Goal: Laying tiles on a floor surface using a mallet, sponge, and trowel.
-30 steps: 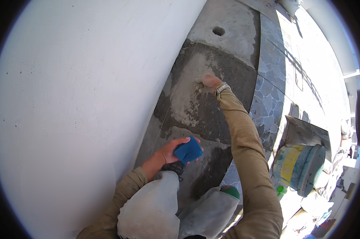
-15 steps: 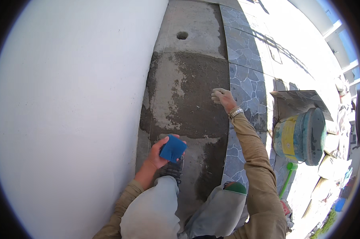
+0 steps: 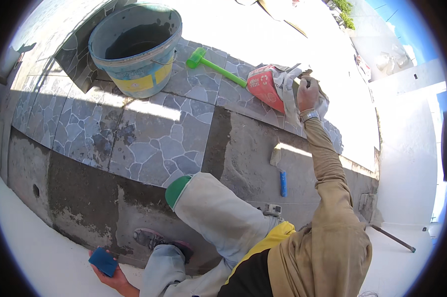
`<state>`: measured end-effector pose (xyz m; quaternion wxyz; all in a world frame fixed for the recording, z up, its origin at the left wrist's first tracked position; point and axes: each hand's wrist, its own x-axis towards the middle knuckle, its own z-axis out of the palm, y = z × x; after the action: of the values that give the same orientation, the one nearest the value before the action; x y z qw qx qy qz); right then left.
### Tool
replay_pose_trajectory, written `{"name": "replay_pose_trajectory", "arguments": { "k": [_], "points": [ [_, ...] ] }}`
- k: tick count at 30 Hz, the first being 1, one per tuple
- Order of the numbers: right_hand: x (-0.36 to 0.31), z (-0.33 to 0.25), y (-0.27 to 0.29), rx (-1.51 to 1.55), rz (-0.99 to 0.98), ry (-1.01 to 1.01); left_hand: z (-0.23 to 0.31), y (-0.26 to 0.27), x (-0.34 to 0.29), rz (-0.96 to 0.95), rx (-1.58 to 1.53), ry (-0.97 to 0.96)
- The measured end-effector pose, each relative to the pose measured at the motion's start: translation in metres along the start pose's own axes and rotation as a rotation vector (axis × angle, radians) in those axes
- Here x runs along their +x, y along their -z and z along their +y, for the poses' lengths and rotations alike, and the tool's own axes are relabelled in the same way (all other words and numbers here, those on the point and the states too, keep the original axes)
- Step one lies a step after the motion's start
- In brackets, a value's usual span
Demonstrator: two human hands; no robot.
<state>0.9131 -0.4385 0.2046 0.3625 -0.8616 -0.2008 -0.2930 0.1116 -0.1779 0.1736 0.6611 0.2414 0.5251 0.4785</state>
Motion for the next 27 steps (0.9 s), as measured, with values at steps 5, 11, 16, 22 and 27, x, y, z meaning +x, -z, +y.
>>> {"name": "replay_pose_trajectory", "arguments": {
  "k": [5,11,16,22,27],
  "points": [
    [0.03,0.166,-0.005,-0.156,-0.762,-0.296,0.076,-0.012,-0.017,-0.033,0.605,-0.243],
    [0.028,0.246,-0.101,0.122,-0.693,-0.008,0.143,-0.049,-0.045,0.091,0.358,-0.122],
    [0.06,0.237,-0.127,-0.165,-0.823,-0.116,0.161,-0.062,-0.076,0.08,0.449,-0.116],
    [0.071,0.214,-0.117,-0.3,-0.847,-0.216,0.14,-0.077,-0.085,0.111,0.413,-0.089],
    [0.08,0.212,-0.116,-0.299,-0.853,-0.246,0.134,-0.079,-0.08,0.096,0.494,-0.071]
  ]
}}
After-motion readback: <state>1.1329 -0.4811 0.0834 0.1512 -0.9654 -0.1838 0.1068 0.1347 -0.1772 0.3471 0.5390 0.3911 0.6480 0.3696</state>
